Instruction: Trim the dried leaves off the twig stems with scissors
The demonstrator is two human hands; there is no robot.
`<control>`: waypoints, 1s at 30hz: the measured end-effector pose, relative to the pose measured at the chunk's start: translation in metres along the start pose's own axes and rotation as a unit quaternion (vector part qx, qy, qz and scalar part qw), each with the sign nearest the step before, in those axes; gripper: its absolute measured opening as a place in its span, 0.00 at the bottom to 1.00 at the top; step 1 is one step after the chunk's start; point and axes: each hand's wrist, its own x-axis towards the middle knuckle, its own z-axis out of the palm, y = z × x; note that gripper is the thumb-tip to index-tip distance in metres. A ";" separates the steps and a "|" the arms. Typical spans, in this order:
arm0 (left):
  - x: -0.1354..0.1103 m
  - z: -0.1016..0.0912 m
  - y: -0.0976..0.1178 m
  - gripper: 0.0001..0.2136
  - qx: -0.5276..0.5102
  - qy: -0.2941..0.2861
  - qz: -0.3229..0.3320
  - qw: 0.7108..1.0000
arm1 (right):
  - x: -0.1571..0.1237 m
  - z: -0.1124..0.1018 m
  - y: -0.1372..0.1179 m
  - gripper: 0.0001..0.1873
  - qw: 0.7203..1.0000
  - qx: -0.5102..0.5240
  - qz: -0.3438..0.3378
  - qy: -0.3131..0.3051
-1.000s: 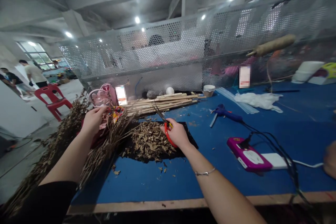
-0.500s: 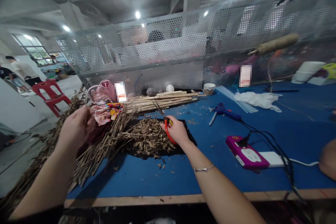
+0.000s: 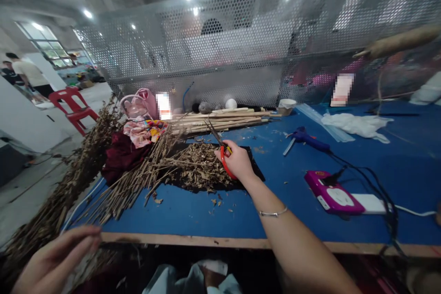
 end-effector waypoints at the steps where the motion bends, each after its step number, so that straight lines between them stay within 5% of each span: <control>1: 0.014 0.011 0.015 0.09 0.002 -0.016 0.048 0.999 | 0.000 0.000 -0.001 0.24 1.000 -0.002 0.000 -0.001; 6: 0.101 0.093 0.075 0.25 0.097 -0.113 0.307 0.940 | 0.002 -0.003 0.004 0.23 1.000 0.010 0.007 0.017; 10: 0.146 0.126 0.075 0.35 0.208 -0.154 0.319 0.912 | 0.007 -0.006 0.011 0.22 0.999 0.007 0.022 0.024; 16: 0.165 0.108 0.060 0.12 0.141 -0.166 0.281 0.934 | 0.010 -0.003 0.015 0.23 0.999 0.022 0.022 0.009; 21: 0.173 0.089 0.083 0.12 0.023 -0.085 0.247 0.965 | 0.006 -0.001 0.010 0.23 0.999 0.018 0.024 -0.024; 24: 0.181 0.085 0.093 0.14 0.051 -0.041 0.244 0.968 | 0.005 -0.001 0.008 0.23 0.999 0.023 0.024 -0.036; 30: 0.194 0.096 0.069 0.19 0.151 -0.028 0.238 0.959 | 0.004 -0.002 0.006 0.25 0.998 0.017 0.036 -0.038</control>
